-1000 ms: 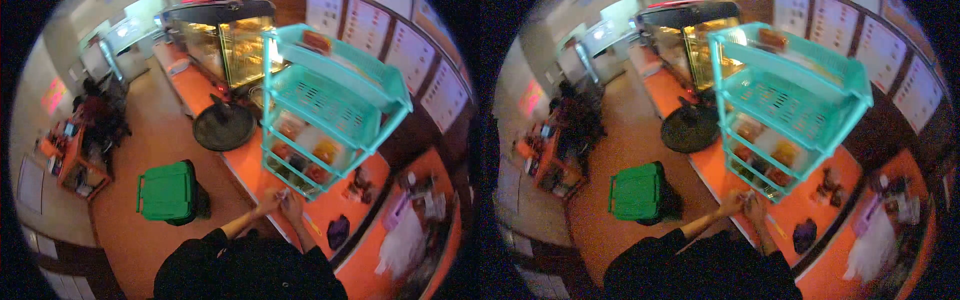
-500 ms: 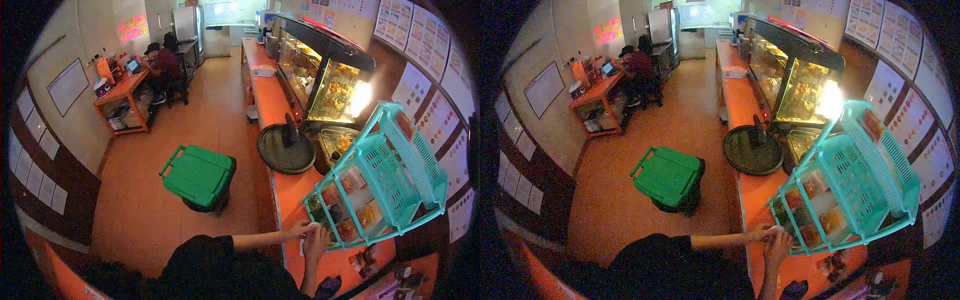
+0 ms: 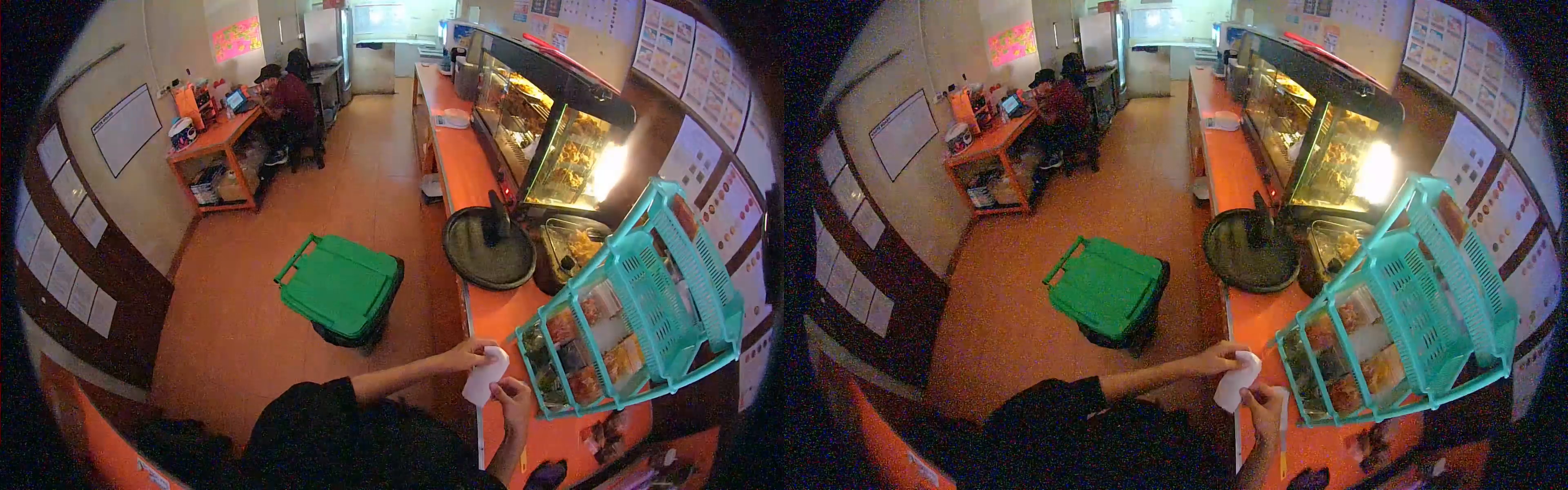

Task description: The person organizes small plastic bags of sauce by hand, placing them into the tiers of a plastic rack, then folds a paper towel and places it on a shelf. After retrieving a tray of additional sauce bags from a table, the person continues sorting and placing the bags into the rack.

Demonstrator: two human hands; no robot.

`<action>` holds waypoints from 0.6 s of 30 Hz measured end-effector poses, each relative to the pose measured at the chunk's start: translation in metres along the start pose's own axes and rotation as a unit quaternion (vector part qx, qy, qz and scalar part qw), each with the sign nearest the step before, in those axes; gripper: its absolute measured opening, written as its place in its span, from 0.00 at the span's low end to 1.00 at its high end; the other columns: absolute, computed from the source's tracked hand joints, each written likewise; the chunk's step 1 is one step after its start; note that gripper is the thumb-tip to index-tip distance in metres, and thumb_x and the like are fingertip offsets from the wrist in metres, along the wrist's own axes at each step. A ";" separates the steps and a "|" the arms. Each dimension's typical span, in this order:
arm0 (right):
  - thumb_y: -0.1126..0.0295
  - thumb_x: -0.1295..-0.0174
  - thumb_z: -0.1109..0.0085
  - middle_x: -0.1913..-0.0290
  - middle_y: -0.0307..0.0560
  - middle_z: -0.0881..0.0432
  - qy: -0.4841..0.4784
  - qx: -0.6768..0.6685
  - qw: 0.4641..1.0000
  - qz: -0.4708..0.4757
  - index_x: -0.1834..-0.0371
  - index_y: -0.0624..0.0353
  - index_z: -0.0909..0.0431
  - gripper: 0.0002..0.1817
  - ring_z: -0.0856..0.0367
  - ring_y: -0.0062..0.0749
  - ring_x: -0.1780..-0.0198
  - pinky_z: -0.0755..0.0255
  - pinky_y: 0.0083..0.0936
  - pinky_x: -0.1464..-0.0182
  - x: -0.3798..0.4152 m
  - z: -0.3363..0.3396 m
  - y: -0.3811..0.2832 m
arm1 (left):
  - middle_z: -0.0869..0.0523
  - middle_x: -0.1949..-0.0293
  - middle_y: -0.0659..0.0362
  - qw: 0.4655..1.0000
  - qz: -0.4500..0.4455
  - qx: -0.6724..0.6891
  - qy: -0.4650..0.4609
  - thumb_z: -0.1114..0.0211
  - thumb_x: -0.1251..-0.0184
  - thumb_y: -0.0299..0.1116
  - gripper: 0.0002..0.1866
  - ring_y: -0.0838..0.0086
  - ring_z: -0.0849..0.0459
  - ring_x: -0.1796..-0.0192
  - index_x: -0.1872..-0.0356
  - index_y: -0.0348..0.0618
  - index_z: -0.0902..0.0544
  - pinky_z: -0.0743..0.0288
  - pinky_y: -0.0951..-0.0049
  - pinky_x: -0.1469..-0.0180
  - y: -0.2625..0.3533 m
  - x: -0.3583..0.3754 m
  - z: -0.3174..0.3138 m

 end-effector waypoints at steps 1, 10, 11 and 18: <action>0.71 0.44 0.34 0.78 0.38 0.22 -0.004 0.013 1.000 0.021 0.74 0.64 0.22 0.08 0.24 0.20 0.76 0.29 0.17 0.71 -0.003 -0.005 -0.002 | 0.19 0.63 0.61 0.999 0.008 -0.044 0.030 0.37 0.37 0.37 0.16 0.78 0.21 0.63 0.52 0.39 0.23 0.25 0.74 0.60 0.002 0.002 0.000; 0.71 0.45 0.35 0.82 0.40 0.25 0.074 0.147 0.981 0.103 0.78 0.64 0.26 0.11 0.27 0.21 0.79 0.34 0.19 0.75 -0.008 -0.019 -0.018 | 0.18 0.59 0.56 0.965 0.149 -0.053 0.207 0.33 0.40 0.39 0.23 0.74 0.20 0.59 0.48 0.35 0.24 0.25 0.71 0.56 0.000 0.021 -0.019; 0.71 0.46 0.36 0.82 0.42 0.25 0.102 0.225 0.962 0.120 0.78 0.65 0.28 0.11 0.27 0.23 0.79 0.34 0.22 0.75 -0.004 -0.021 -0.030 | 0.18 0.58 0.56 0.955 0.244 0.072 0.154 0.33 0.40 0.39 0.23 0.73 0.20 0.58 0.48 0.35 0.24 0.25 0.71 0.54 0.006 0.024 -0.021; 0.73 0.46 0.40 0.79 0.48 0.27 0.130 0.264 0.945 0.140 0.75 0.65 0.30 0.09 0.25 0.32 0.76 0.30 0.30 0.71 0.002 -0.015 -0.053 | 0.17 0.56 0.57 0.922 0.240 0.259 0.160 0.35 0.37 0.34 0.21 0.73 0.18 0.57 0.44 0.37 0.23 0.23 0.70 0.54 -0.005 0.033 -0.019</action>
Point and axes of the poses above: each hand's wrist, its own x-axis away from the middle knuckle, its own z-axis out of the back of the hand, y = z × x, the point moved 2 cm from there along -x, towards the middle knuckle
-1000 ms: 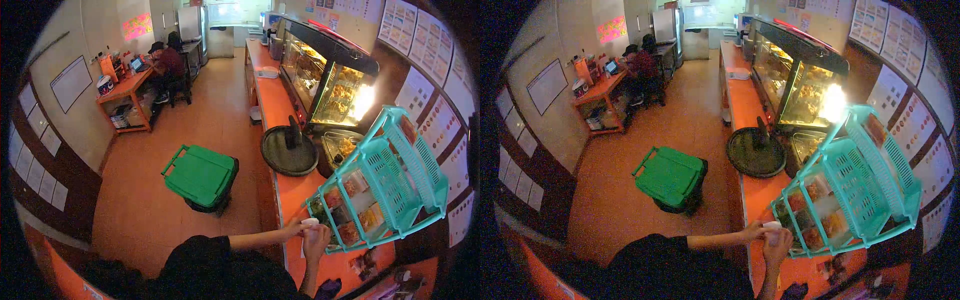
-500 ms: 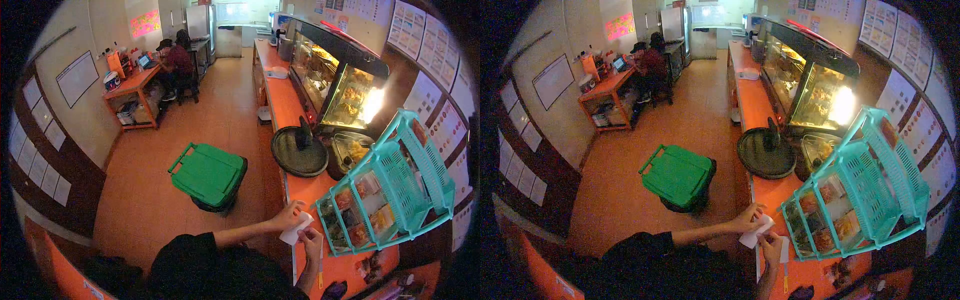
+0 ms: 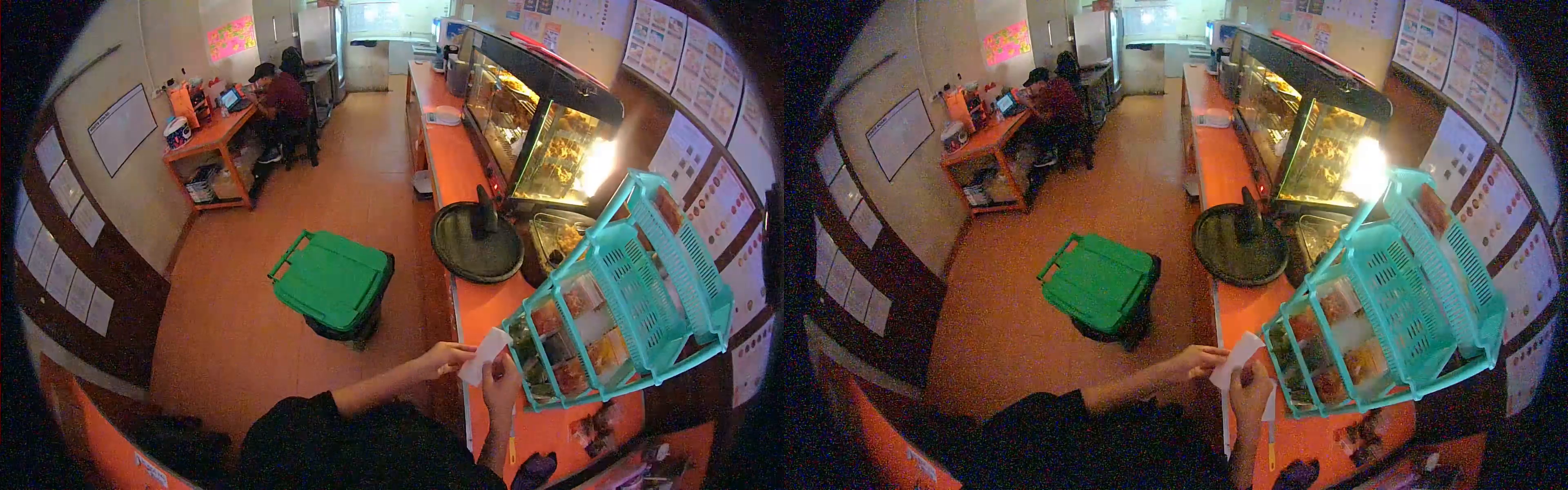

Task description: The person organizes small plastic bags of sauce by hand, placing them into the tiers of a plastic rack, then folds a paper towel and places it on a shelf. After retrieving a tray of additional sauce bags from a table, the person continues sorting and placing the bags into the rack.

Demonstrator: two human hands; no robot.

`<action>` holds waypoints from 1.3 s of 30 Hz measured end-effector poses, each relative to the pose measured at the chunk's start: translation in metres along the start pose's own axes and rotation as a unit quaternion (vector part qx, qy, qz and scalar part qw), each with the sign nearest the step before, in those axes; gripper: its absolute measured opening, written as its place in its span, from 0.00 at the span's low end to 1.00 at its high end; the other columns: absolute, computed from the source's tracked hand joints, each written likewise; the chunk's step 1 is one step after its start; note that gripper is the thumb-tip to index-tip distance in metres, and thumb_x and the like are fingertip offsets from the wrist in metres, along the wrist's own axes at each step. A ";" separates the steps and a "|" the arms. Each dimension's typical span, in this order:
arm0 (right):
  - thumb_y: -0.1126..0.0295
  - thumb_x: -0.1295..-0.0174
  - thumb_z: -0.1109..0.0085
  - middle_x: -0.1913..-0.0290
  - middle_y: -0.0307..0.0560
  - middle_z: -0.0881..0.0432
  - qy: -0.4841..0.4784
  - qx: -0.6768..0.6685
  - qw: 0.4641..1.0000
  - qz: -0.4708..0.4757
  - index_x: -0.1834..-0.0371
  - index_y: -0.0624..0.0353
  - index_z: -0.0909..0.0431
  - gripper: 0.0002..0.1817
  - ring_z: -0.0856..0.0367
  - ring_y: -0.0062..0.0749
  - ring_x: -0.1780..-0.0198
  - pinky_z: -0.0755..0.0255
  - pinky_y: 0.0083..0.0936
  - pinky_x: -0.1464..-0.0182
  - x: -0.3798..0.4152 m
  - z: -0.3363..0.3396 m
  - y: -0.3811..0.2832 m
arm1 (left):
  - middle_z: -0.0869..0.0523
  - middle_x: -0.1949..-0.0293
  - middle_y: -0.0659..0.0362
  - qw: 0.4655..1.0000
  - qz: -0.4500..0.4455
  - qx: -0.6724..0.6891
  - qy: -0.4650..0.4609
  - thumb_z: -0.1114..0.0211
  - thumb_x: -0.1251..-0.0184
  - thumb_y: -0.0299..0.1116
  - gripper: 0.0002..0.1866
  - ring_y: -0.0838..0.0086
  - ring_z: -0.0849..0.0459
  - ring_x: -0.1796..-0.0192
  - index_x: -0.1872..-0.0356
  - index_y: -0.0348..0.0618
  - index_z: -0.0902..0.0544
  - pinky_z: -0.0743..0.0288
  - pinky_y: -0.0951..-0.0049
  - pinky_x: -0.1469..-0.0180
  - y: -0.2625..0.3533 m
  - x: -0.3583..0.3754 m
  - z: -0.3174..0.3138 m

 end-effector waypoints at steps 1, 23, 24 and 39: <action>0.73 0.45 0.40 0.78 0.48 0.27 -0.007 0.020 1.000 0.010 0.74 0.65 0.30 0.08 0.24 0.33 0.75 0.30 0.30 0.70 -0.001 0.003 0.002 | 0.17 0.56 0.57 0.999 0.021 0.027 -0.001 0.35 0.37 0.33 0.20 0.73 0.18 0.58 0.45 0.36 0.23 0.23 0.71 0.56 0.003 0.003 -0.001; 0.76 0.47 0.35 0.68 0.45 0.19 0.125 -0.005 0.990 0.058 0.70 0.64 0.22 0.06 0.20 0.28 0.68 0.26 0.25 0.63 0.007 0.010 0.039 | 0.16 0.61 0.57 0.990 -0.115 -0.071 0.030 0.32 0.38 0.34 0.13 0.75 0.18 0.57 0.59 0.35 0.19 0.20 0.71 0.52 0.008 0.004 -0.071; 0.75 0.46 0.34 0.68 0.44 0.18 0.115 -0.026 0.992 0.041 0.70 0.64 0.22 0.06 0.20 0.26 0.68 0.26 0.24 0.63 0.004 0.009 0.042 | 0.16 0.60 0.58 0.991 -0.116 -0.062 0.025 0.32 0.39 0.34 0.13 0.76 0.18 0.57 0.58 0.35 0.18 0.22 0.72 0.52 0.013 0.004 -0.070; 0.77 0.43 0.42 0.70 0.37 0.24 -0.014 -0.409 0.891 -0.196 0.71 0.61 0.24 0.01 0.26 0.20 0.66 0.32 0.20 0.60 -0.039 -0.016 0.023 | 0.17 0.62 0.61 0.995 0.035 -0.052 -0.083 0.32 0.40 0.32 0.12 0.78 0.18 0.57 0.58 0.38 0.20 0.23 0.75 0.53 0.070 -0.019 -0.019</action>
Point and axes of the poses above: each hand's wrist, its own x-axis away from the middle knuckle, its own z-axis out of the back of the hand, y = z × x, the point moved 2 cm from there along -x, towards the middle knuckle
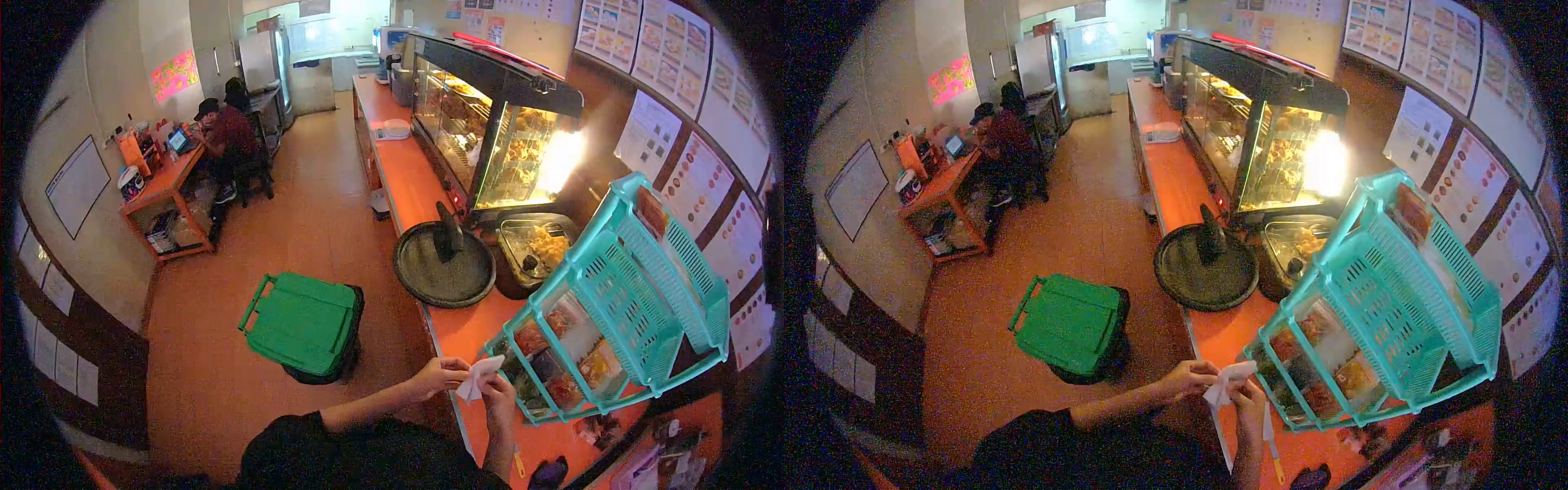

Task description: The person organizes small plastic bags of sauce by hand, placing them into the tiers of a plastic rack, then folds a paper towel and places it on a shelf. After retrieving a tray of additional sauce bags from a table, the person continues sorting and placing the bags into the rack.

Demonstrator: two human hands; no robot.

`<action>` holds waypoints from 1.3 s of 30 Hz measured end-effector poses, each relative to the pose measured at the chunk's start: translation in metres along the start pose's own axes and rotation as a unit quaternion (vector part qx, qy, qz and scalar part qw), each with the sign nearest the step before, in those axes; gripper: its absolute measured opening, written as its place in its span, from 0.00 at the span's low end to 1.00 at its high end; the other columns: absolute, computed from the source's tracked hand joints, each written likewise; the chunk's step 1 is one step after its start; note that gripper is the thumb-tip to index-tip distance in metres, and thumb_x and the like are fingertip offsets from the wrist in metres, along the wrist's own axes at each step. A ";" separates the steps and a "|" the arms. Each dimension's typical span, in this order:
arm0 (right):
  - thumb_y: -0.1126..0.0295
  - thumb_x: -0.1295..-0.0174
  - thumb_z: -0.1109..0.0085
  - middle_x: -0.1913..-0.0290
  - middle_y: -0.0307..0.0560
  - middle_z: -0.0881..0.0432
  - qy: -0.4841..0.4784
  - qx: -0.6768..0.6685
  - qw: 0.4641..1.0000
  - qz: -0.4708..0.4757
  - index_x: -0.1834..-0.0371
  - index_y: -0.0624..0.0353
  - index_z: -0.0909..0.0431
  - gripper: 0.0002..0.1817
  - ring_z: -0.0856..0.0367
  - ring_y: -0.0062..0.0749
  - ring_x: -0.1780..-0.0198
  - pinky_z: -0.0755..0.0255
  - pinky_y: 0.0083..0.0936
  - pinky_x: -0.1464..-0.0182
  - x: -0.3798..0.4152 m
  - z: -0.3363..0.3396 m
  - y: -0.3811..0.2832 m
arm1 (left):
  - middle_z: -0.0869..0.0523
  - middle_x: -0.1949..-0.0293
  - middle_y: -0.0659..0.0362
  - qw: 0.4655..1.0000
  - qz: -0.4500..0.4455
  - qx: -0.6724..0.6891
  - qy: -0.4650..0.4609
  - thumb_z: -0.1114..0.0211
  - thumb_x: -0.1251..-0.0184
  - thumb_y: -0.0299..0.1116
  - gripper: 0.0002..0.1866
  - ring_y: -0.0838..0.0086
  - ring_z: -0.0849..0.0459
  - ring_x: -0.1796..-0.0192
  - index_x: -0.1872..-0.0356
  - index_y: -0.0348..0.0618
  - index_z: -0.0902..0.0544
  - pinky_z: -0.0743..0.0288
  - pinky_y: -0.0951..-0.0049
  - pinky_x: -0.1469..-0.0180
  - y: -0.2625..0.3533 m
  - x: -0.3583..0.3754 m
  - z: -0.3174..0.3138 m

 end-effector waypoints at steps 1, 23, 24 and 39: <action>0.77 0.43 0.42 0.70 0.37 0.24 0.004 -0.002 1.000 0.000 0.71 0.61 0.24 0.01 0.26 0.20 0.66 0.32 0.20 0.60 -0.005 0.001 0.004 | 0.17 0.62 0.61 1.000 0.003 -0.002 -0.002 0.32 0.40 0.32 0.12 0.78 0.18 0.57 0.58 0.38 0.20 0.23 0.75 0.53 0.001 0.000 0.004; 0.79 0.45 0.46 0.69 0.46 0.27 -0.153 0.250 0.937 0.188 0.68 0.64 0.27 0.03 0.26 0.32 0.65 0.34 0.26 0.61 -0.028 -0.061 -0.109 | 0.24 0.43 0.49 0.764 -0.415 -0.484 -0.097 0.30 0.46 0.29 0.11 0.57 0.31 0.36 0.60 0.45 0.16 0.34 0.58 0.39 0.089 -0.023 0.023; 0.78 0.48 0.41 0.69 0.45 0.29 -0.129 0.268 0.938 0.181 0.69 0.63 0.28 0.06 0.30 0.31 0.65 0.36 0.25 0.61 -0.022 -0.063 -0.118 | 0.24 0.43 0.49 0.764 -0.415 -0.482 -0.106 0.30 0.46 0.29 0.11 0.57 0.31 0.36 0.60 0.45 0.16 0.34 0.58 0.39 0.090 -0.024 0.021; 0.81 0.57 0.39 0.58 0.49 0.20 0.135 0.541 0.799 0.224 0.65 0.56 0.18 0.14 0.20 0.45 0.57 0.25 0.34 0.55 0.084 -0.038 -0.226 | 0.23 0.46 0.47 0.808 -0.365 -0.342 -0.310 0.30 0.51 0.24 0.09 0.64 0.25 0.44 0.74 0.41 0.24 0.32 0.68 0.45 0.143 -0.047 -0.007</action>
Point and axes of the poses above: each hand's wrist, its own x-axis away from the middle knuckle, its own z-axis out of the back of the hand, y = z × x, the point moved 2 cm from there along -x, towards the middle knuckle
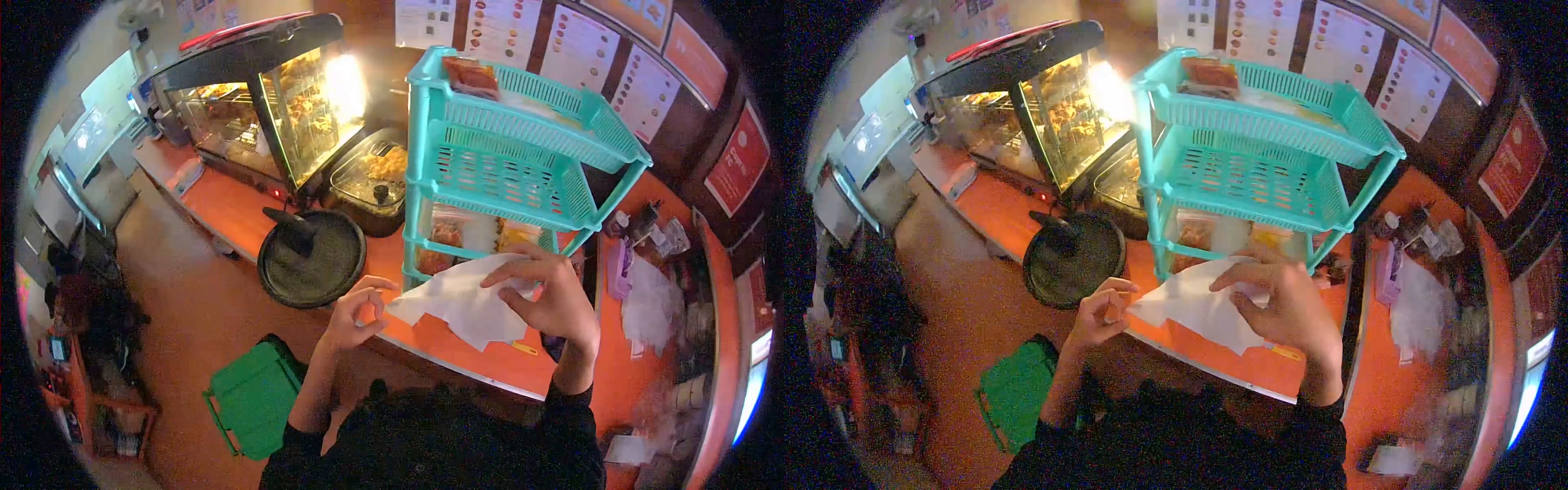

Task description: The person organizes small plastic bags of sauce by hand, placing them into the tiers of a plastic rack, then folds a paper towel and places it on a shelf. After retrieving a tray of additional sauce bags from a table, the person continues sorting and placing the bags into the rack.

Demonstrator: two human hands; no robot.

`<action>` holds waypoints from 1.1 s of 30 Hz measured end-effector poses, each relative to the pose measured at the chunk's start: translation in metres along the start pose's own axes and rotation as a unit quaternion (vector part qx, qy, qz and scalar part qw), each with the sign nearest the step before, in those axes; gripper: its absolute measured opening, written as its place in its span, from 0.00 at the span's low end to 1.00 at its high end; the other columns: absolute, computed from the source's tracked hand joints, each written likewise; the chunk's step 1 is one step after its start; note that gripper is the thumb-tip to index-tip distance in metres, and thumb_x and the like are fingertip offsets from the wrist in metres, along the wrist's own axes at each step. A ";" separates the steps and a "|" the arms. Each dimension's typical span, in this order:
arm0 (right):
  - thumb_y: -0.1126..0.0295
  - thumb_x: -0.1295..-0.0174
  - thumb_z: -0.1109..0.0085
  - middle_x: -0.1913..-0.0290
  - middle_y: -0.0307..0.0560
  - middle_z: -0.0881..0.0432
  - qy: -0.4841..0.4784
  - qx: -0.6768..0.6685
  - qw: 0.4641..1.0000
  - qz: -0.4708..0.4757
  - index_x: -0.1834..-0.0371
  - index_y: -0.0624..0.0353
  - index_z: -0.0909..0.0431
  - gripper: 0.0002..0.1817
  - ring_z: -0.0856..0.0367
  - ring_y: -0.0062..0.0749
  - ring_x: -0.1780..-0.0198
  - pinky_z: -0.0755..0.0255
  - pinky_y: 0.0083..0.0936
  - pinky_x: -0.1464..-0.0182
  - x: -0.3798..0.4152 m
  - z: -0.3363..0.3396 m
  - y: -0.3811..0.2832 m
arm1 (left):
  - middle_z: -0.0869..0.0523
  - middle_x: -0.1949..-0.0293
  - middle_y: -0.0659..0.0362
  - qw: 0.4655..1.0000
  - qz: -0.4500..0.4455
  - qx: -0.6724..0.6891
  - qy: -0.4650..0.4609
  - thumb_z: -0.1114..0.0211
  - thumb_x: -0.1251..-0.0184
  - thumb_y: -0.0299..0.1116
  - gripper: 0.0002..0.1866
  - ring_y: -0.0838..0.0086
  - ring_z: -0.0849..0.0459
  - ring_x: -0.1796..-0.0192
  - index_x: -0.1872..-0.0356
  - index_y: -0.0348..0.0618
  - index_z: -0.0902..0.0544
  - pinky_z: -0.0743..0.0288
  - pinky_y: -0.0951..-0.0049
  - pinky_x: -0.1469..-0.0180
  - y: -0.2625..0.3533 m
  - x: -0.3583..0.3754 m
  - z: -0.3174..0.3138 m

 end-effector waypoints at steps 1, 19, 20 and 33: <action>0.82 0.57 0.41 0.59 0.49 0.21 0.024 0.019 0.999 0.043 0.65 0.56 0.19 0.14 0.20 0.47 0.56 0.25 0.34 0.54 -0.001 0.004 -0.007 | 0.23 0.46 0.47 1.000 -0.006 0.003 -0.009 0.30 0.51 0.24 0.09 0.64 0.25 0.44 0.74 0.41 0.24 0.32 0.68 0.45 0.016 -0.013 -0.004; 0.83 0.51 0.46 0.62 0.53 0.23 0.027 0.128 0.991 -0.011 0.68 0.59 0.18 0.11 0.19 0.44 0.64 0.26 0.29 0.62 0.027 0.078 -0.008 | 0.14 0.60 0.56 0.991 -0.024 -0.022 -0.127 0.29 0.50 0.23 0.14 0.68 0.17 0.57 0.59 0.40 0.14 0.26 0.71 0.51 0.042 -0.079 -0.062; 0.83 0.51 0.46 0.62 0.53 0.23 0.025 0.127 0.992 -0.009 0.68 0.59 0.18 0.11 0.19 0.44 0.64 0.26 0.29 0.62 0.025 0.077 -0.005 | 0.14 0.61 0.57 0.996 0.005 0.019 -0.092 0.30 0.49 0.24 0.14 0.71 0.18 0.57 0.59 0.40 0.14 0.26 0.72 0.51 0.044 -0.080 -0.057; 0.78 0.50 0.47 0.51 0.73 0.30 0.228 0.273 0.931 -0.085 0.56 0.76 0.33 0.18 0.30 0.62 0.45 0.35 0.44 0.42 -0.068 0.061 0.102 | 0.18 0.56 0.46 0.930 -0.173 -0.265 0.188 0.36 0.50 0.24 0.18 0.54 0.20 0.50 0.53 0.36 0.21 0.29 0.63 0.45 0.078 -0.212 -0.056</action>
Point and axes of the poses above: each hand's wrist, its own x-axis away from the middle knuckle, its own z-axis out of the back of the hand, y = z × x, the point moved 2 cm from there along -x, towards the middle knuckle
